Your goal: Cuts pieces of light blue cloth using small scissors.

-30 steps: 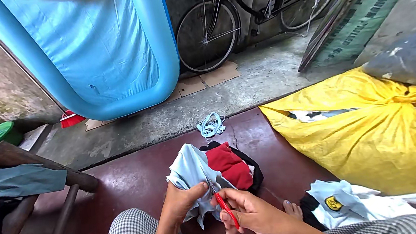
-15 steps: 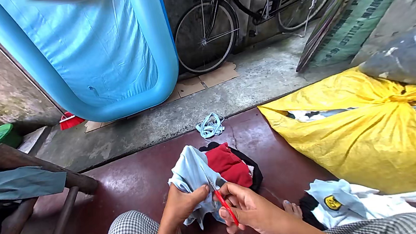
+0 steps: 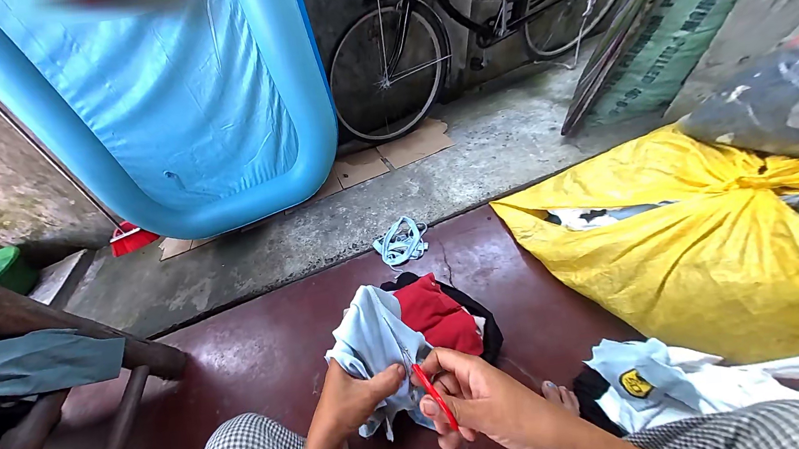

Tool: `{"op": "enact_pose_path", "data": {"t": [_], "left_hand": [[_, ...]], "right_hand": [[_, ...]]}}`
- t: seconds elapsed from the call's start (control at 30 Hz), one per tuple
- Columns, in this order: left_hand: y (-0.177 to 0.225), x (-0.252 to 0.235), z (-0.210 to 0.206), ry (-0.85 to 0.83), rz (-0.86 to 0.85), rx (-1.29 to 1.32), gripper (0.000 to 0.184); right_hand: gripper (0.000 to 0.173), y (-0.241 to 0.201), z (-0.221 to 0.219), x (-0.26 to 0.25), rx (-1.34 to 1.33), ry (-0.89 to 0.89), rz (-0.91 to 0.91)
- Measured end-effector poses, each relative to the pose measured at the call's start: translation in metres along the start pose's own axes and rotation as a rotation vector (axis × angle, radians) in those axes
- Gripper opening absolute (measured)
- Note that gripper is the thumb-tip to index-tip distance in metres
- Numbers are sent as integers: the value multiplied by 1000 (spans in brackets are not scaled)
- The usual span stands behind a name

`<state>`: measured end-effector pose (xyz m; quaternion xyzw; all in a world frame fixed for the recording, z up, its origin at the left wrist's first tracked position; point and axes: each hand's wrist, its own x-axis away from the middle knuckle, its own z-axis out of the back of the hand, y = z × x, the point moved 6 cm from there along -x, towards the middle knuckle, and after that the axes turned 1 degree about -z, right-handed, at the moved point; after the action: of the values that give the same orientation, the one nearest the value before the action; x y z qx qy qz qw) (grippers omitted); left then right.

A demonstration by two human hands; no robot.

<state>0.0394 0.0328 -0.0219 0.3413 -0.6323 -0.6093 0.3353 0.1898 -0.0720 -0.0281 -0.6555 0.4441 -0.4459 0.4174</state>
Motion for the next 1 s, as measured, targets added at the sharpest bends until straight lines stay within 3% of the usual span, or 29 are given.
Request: {"op": "enact_pose_path", "data": {"t": [0.2, 0.47, 0.8, 1.0], "left_hand": [[-3, 3, -4, -32, 18, -39, 55], [-5, 3, -12, -66, -34, -17, 54], [-11, 5, -15, -84, -29, -44, 57], [-13, 4, -15, -109, -33, -53, 54]], "right_hand": [[46, -6, 2, 1, -39, 11, 10], [40, -7, 4, 1, -97, 40, -9], [45, -9, 7, 0, -32, -23, 16], [44, -9, 12, -2, -21, 73, 6]]}}
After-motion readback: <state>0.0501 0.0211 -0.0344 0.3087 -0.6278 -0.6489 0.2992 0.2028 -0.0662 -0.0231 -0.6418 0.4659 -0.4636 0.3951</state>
